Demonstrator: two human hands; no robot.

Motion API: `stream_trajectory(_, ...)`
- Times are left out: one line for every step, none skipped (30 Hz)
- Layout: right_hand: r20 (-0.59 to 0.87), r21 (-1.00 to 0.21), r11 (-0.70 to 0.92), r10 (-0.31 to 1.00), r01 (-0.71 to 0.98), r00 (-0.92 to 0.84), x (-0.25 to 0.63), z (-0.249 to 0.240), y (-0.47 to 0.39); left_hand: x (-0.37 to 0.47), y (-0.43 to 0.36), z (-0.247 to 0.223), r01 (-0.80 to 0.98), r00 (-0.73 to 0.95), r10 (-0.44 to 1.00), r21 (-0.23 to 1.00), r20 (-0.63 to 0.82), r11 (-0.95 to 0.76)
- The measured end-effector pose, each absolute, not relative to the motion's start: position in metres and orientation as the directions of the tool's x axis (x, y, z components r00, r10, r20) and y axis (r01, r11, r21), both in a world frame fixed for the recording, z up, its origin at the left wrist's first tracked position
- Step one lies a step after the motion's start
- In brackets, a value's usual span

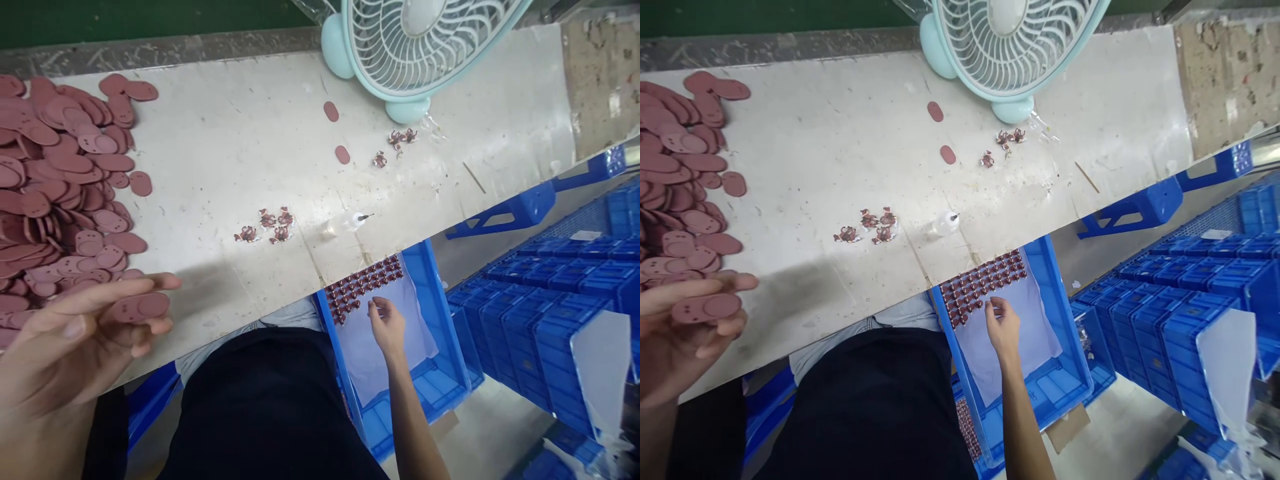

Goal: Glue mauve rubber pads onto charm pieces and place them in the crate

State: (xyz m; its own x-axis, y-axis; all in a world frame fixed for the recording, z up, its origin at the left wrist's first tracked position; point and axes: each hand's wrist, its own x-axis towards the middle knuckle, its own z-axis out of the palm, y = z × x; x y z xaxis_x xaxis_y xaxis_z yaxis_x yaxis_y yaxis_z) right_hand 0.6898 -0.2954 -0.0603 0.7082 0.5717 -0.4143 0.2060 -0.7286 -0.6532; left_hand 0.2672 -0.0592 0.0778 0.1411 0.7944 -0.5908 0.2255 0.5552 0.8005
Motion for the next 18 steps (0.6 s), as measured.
stream_trajectory(-0.405,-0.701,-0.696,0.571,0.159,0.715,0.687,-0.047,-0.288,0.27,-0.065,0.079,0.129,0.174,0.779,0.798,-0.602,0.589)
stream_trajectory(-0.402,-0.749,-0.654,0.576,0.106,0.712,0.683,-0.033,-0.279,0.275,-0.071,0.081,0.026,0.196,0.758,0.776,-0.622,0.63)
stream_trajectory(-0.407,-0.794,-0.606,0.589,0.049,0.698,0.678,-0.019,-0.269,0.281,-0.077,0.081,-0.065,0.216,0.742,0.748,-0.635,0.66)
stream_trajectory(-0.416,-0.831,-0.557,0.611,-0.009,0.674,0.671,-0.006,-0.258,0.289,-0.083,0.08,-0.124,0.236,0.731,0.727,-0.64,0.676)
stream_trajectory(-0.431,-0.858,-0.508,0.639,-0.071,0.636,0.663,0.006,-0.246,0.297,-0.088,0.078,-0.185,0.28,0.727,0.707,-0.627,0.682)
stream_trajectory(-0.451,-0.875,-0.464,0.673,-0.141,0.585,0.654,0.017,-0.232,0.305,-0.093,0.076,-0.24,0.334,0.721,0.685,-0.607,0.687)
stream_trajectory(-0.469,-0.879,-0.432,0.709,-0.201,0.527,0.644,0.025,-0.217,0.313,-0.096,0.072,-0.287,0.386,0.713,0.658,-0.586,0.696)
stream_trajectory(-0.485,-0.874,-0.4,0.744,-0.275,0.46,0.633,0.031,-0.2,0.321,-0.1,0.069,-0.334,0.432,0.708,0.63,-0.559,0.701)
stream_trajectory(-0.497,-0.853,-0.357,0.779,-0.381,0.382,0.622,0.034,-0.183,0.327,-0.102,0.066,-0.373,0.465,0.702,0.6,-0.539,0.708)
stream_trajectory(-0.494,-0.805,-0.301,0.817,-0.511,0.298,0.613,0.035,-0.165,0.333,-0.105,0.063,-0.408,0.489,0.7,0.573,-0.52,0.711)
stream_trajectory(-0.47,-0.704,-0.225,0.858,-0.674,0.205,0.605,0.034,-0.146,0.338,-0.107,0.062,-0.44,0.507,0.7,0.548,-0.503,0.712)
stream_trajectory(-0.426,-0.566,-0.161,0.897,-0.809,0.12,0.599,0.032,-0.129,0.342,-0.11,0.061,-0.466,0.518,0.701,0.526,-0.49,0.712)
stream_trajectory(-0.369,-0.413,-0.113,0.928,-0.904,0.052,0.596,0.031,-0.112,0.345,-0.112,0.061,-0.489,0.526,0.703,0.506,-0.479,0.71)
stream_trajectory(-0.313,-0.291,-0.088,0.95,-0.953,0.007,0.596,0.03,-0.097,0.348,-0.115,0.062,-0.509,0.532,0.704,0.487,-0.471,0.71)
stream_trajectory(-0.28,-0.246,-0.085,0.96,-0.965,-0.013,0.596,0.031,-0.085,0.349,-0.117,0.062,-0.527,0.538,0.705,0.469,-0.462,0.709)
stream_trajectory(-0.274,-0.271,-0.09,0.962,-0.958,-0.013,0.598,0.033,-0.076,0.35,-0.118,0.063,-0.546,0.539,0.71,0.453,-0.453,0.705)
stream_trajectory(-0.292,-0.353,-0.105,0.957,-0.93,0.002,0.599,0.038,-0.07,0.351,-0.119,0.064,-0.564,0.539,0.714,0.439,-0.446,0.7)
stream_trajectory(-0.322,-0.472,-0.129,0.946,-0.872,0.034,0.599,0.044,-0.068,0.352,-0.12,0.064,-0.581,0.537,0.721,0.427,-0.438,0.693)
